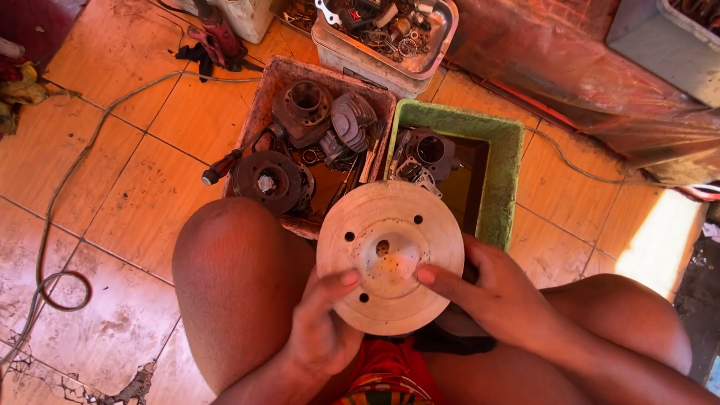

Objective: Cleaning motorcycle engine components using a cloth, solvent, and a brush.

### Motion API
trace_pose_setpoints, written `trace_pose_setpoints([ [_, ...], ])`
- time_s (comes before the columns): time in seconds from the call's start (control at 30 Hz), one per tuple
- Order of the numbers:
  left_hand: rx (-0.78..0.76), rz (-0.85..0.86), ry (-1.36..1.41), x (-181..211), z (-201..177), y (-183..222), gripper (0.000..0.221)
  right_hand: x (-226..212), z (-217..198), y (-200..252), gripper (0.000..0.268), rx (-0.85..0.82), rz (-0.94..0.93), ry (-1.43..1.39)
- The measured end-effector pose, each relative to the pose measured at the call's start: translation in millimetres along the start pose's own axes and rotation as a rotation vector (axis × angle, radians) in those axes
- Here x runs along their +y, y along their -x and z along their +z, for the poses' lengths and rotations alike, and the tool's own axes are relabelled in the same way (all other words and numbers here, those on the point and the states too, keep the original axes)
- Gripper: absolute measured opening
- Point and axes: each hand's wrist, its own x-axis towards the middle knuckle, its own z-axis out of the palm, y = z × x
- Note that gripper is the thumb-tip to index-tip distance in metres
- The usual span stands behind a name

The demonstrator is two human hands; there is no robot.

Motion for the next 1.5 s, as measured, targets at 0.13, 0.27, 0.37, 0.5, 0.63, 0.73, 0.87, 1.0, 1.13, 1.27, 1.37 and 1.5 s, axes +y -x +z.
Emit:
trace_pose_setpoints([
  [0.13,0.216,-0.109,0.065,2,-9,1,0.056,10,-11,10,0.068,-0.001,-0.372,0.171],
  [0.27,0.356,-0.125,0.018,18,1,2,0.060,5,-25,21,0.062,0.416,-0.337,0.241],
  [0.37,0.419,-0.138,-0.011,23,4,3,0.059,0,-25,30,0.048,0.510,-0.489,0.248],
  [0.5,0.409,-0.211,-0.026,31,10,5,0.065,-5,-2,31,0.052,0.359,-0.854,0.426],
  [0.63,0.360,-0.156,-0.015,29,8,9,0.071,-7,24,26,0.037,0.421,-0.912,0.695],
  [0.73,0.281,-0.097,0.006,27,2,13,0.069,-12,24,25,0.024,0.433,-0.940,0.786],
  [0.87,0.266,-0.102,0.019,30,-1,14,0.071,-18,19,11,0.022,0.582,-1.098,0.822],
  [1.0,0.179,-0.069,0.021,33,-12,12,0.069,-28,25,10,0.035,0.526,-1.080,0.838],
  [1.13,0.125,-0.049,0.092,36,-9,13,0.072,-20,11,7,0.046,0.330,-1.000,0.778],
  [1.27,0.139,-0.066,0.055,32,-10,13,0.068,2,4,10,0.048,0.356,-0.881,0.834],
  [1.37,0.104,-0.055,0.025,29,-11,10,0.067,7,0,14,0.045,0.397,-0.953,0.846],
  [1.5,0.093,0.027,0.019,27,-7,7,0.068,21,7,31,0.041,0.348,-1.089,0.827],
])
